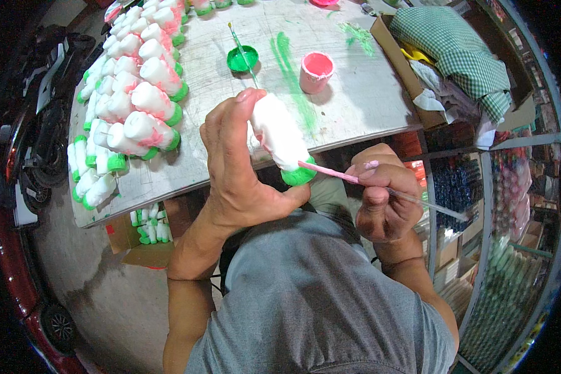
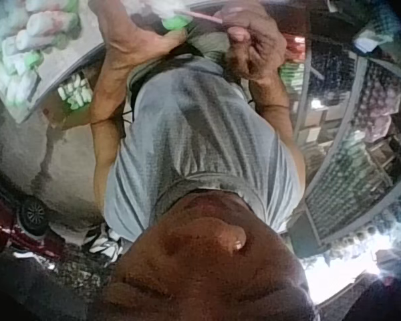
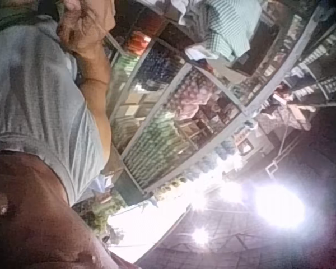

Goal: The person paints pink designs onto white cylindrical objects with green bases using a small brush. They repeatedly dip the brush into pink paint and apply it to the objects, then place the finished items on a table among many similar objects.

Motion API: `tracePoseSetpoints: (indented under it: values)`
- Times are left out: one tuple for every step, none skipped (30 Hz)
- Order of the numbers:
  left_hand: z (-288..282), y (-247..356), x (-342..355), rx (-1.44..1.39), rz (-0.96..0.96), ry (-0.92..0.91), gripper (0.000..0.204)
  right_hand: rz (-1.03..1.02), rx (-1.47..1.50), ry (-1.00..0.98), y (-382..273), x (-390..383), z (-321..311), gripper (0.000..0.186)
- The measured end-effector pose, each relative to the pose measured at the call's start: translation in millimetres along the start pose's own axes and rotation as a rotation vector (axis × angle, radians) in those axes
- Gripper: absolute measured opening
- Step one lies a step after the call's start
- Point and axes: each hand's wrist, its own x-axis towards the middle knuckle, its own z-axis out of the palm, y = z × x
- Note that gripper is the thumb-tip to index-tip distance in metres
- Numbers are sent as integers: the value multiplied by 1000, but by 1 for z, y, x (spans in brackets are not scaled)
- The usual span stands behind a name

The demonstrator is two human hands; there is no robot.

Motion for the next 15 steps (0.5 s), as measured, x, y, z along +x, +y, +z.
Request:
tracePoseSetpoints:
  values:
    - [1, 2, 1, 5, 1, 4, 116, -14, -28, -12, 0, 2, 0, 16]
    - [0, 4, 2, 21, 3, 0, 116, -28, -55, -24, -1, 3, -1, 15]
    - [0, 6, 3, 38, 5, -4, 115, -27, -71, -26, -2, 4, -3, 15]
    - [-2, 8, 4, 65, 7, -15, 114, -25, -87, -29, -3, 3, -5, 14]
    - [-3, 10, 4, 92, 9, -26, 114, -24, -102, -33, -3, 3, -7, 14]
    - [-3, 10, 4, 81, 9, -19, 113, -26, -86, -37, -4, 4, -6, 14]
    - [-2, 10, 3, 70, 11, -12, 113, -28, -69, -42, -5, 5, -5, 13]
    - [-1, 10, 2, 60, 12, -5, 113, -30, -52, -46, -5, 5, -5, 13]
    - [0, 11, 1, 56, 11, -1, 113, -26, -78, -48, -6, 4, -5, 14]
    - [0, 11, 0, 52, 10, 4, 112, -22, -105, -50, -7, 3, -6, 14]
    - [0, 12, 0, 48, 8, 9, 112, -18, -132, -52, -8, 2, -7, 15]
    - [-1, 13, 0, 49, 14, 9, 112, -28, -110, -47, -8, 2, -7, 14]
    - [-1, 13, 1, 47, 19, 10, 112, -38, -91, -41, -7, 2, -7, 14]
    - [-1, 13, 2, 44, 25, 12, 112, -48, -73, -36, -8, 2, -7, 14]
    - [-1, 13, 3, 52, 31, 10, 112, -48, -80, -35, -9, 3, -6, 14]
